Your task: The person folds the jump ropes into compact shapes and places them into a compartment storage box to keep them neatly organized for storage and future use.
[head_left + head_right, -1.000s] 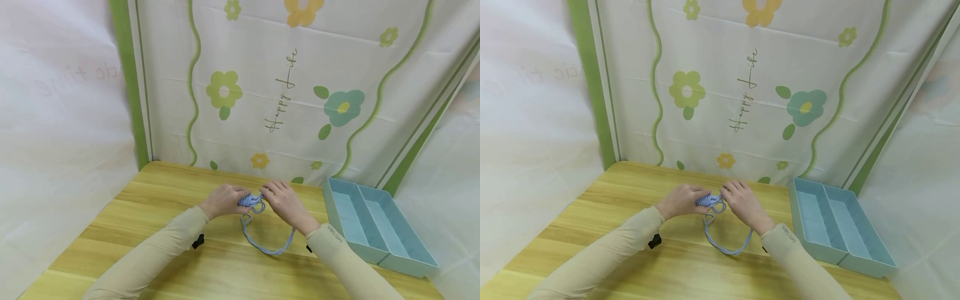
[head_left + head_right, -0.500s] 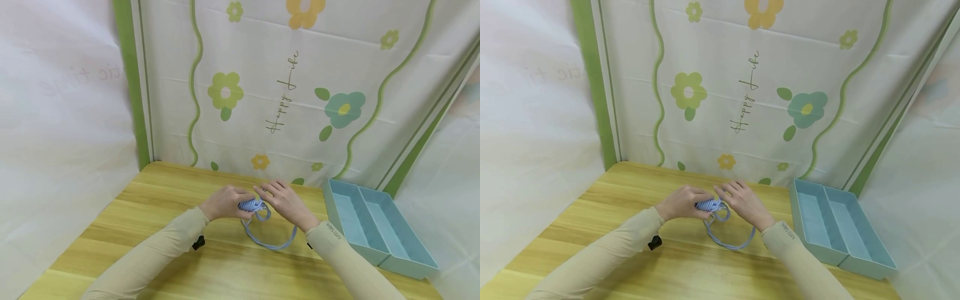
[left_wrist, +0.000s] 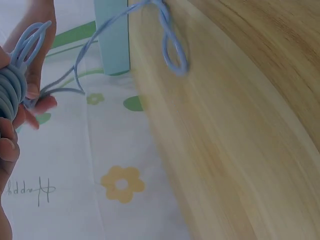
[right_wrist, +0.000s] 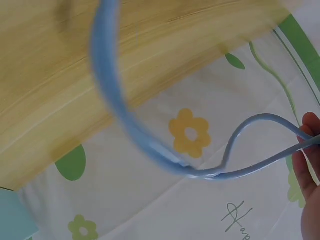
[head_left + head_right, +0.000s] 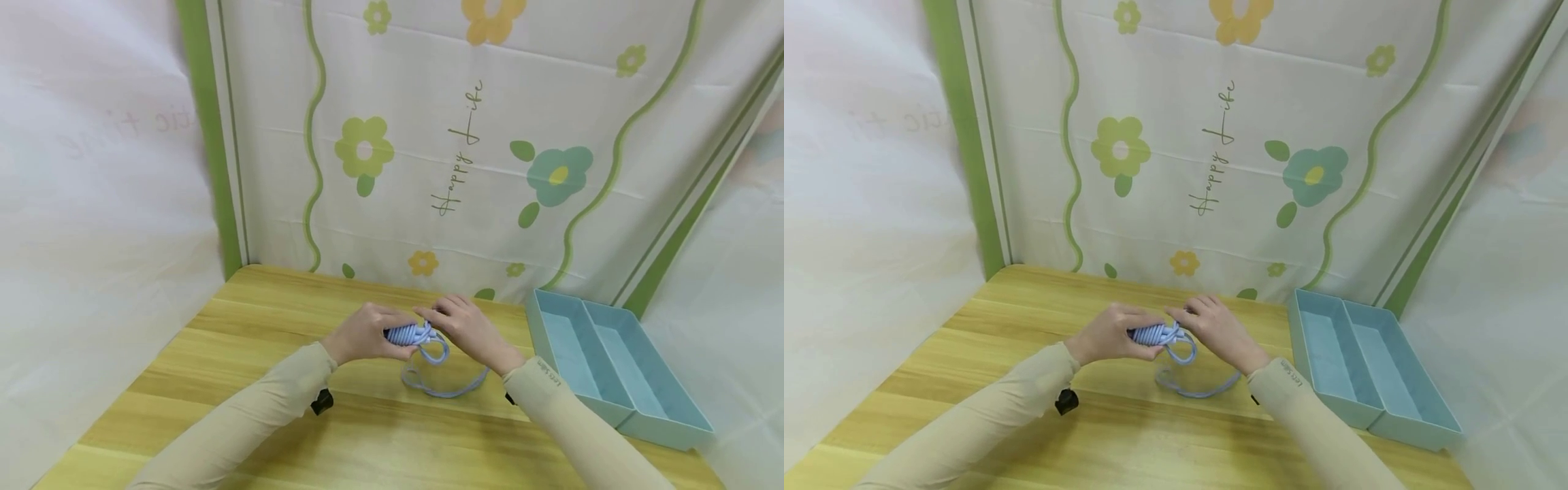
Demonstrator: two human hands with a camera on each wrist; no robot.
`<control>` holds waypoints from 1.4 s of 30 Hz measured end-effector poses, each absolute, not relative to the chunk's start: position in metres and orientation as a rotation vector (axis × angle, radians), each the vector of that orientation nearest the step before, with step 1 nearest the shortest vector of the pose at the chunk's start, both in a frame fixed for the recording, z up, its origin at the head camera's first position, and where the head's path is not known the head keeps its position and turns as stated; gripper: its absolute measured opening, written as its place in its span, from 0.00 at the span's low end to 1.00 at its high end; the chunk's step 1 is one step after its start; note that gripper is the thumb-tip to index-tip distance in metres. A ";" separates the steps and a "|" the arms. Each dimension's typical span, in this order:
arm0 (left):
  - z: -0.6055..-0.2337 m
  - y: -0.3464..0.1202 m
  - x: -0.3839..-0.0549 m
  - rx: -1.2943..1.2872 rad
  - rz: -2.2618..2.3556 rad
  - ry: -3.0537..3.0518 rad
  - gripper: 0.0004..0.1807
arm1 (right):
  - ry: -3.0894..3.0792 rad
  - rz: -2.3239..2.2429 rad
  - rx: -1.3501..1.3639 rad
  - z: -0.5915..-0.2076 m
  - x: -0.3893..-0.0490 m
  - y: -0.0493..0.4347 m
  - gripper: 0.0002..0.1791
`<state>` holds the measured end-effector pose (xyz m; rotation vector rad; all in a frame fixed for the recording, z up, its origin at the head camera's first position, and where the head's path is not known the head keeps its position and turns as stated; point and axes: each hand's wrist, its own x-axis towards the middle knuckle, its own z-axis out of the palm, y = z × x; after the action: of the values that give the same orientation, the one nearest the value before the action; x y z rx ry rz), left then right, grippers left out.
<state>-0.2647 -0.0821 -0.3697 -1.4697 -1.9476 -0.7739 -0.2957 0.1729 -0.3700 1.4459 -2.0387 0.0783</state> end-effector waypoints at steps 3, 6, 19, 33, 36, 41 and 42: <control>-0.370 -0.084 -0.265 -1.457 -0.738 -1.938 0.20 | -2.080 0.118 1.447 -0.369 -0.296 0.174 0.21; -0.372 -0.087 -0.266 -1.457 -0.707 -1.939 0.19 | -2.120 0.178 1.473 -0.367 -0.295 0.176 0.16; -0.376 -0.092 -0.265 -1.409 -0.472 -1.952 0.21 | -2.478 0.348 1.496 -0.359 -0.286 0.181 0.24; -0.378 -0.086 -0.264 -1.447 -0.485 -1.947 0.21 | -2.291 0.820 1.429 -0.362 -0.298 0.179 0.13; -0.380 -0.084 -0.265 -1.453 -0.520 -1.929 0.21 | -2.296 0.761 1.459 -0.361 -0.297 0.177 0.16; -0.381 -0.080 -0.263 -1.464 -0.548 -1.896 0.22 | -2.323 0.796 1.456 -0.360 -0.295 0.173 0.16; -0.380 -0.080 -0.262 -1.464 -0.546 -1.893 0.23 | -2.325 0.817 1.447 -0.359 -0.295 0.173 0.15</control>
<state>-0.2620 -0.0796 -0.3801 -1.4637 -1.8934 -0.5458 -0.2945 0.1728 -0.3591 1.4471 -2.3248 0.8166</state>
